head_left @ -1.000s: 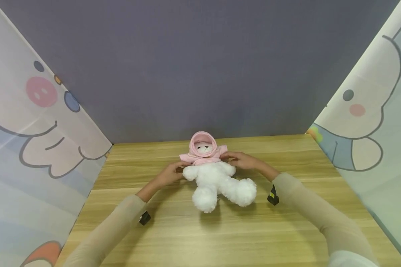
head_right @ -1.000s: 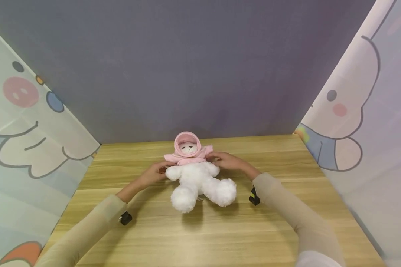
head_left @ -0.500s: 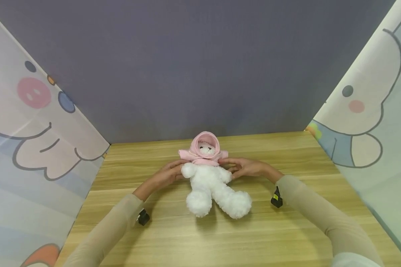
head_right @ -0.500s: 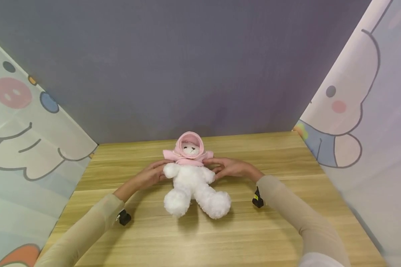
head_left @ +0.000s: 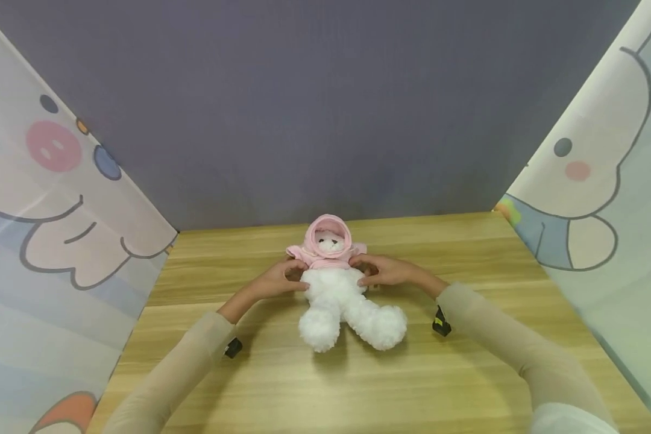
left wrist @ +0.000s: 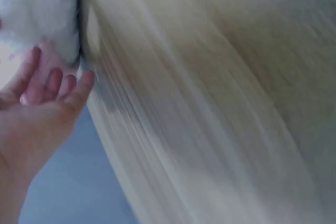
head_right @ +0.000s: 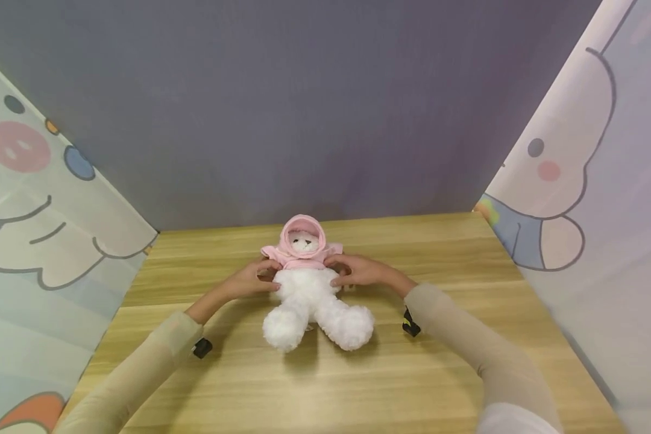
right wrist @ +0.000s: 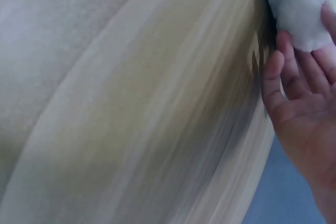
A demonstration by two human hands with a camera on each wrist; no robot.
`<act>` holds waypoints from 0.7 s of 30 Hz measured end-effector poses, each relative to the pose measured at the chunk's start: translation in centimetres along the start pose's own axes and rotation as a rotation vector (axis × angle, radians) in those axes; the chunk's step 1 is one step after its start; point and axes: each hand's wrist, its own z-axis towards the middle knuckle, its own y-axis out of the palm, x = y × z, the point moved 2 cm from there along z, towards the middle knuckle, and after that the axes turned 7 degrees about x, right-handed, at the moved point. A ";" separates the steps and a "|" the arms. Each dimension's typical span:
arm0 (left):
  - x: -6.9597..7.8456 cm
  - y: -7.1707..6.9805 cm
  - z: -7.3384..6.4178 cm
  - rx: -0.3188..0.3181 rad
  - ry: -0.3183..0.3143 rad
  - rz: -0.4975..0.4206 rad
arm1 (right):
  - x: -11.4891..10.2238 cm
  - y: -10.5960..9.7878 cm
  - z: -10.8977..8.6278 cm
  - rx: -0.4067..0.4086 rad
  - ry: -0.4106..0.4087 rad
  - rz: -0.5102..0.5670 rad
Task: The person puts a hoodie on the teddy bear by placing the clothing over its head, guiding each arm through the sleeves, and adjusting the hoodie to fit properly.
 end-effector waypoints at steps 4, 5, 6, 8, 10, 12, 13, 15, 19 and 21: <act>-1.5 -1.0 -0.3 0.037 -0.089 -0.175 | 0.3 -0.4 -0.3 0.039 0.057 0.018; -1.9 -1.1 -0.3 0.057 -0.113 -0.216 | 0.4 -0.5 -0.3 0.055 0.078 0.019; -2.2 -1.1 -0.3 0.079 -0.121 -0.219 | 0.5 -0.5 -0.4 0.069 0.089 0.019; -2.6 -0.8 0.1 0.094 -0.109 -0.199 | 0.5 -0.3 -0.2 0.089 0.106 0.012; -2.7 -0.2 0.5 0.110 -0.058 -0.088 | 0.2 0.1 0.0 0.101 0.116 -0.017; -2.4 0.3 0.9 0.159 0.014 0.015 | -0.2 0.6 0.5 0.130 0.096 -0.073; -2.2 0.6 1.1 0.190 0.053 0.040 | -0.6 0.8 0.7 0.157 0.086 -0.109; -1.8 1.1 1.4 0.278 0.121 0.085 | -1.4 1.3 1.2 0.219 0.054 -0.200; -1.5 2.0 1.8 0.383 0.206 0.084 | -3.5 2.6 1.7 0.337 0.103 -0.390; -1.3 2.3 2.1 0.368 0.231 0.064 | -4.4 3.2 1.7 0.372 0.184 -0.473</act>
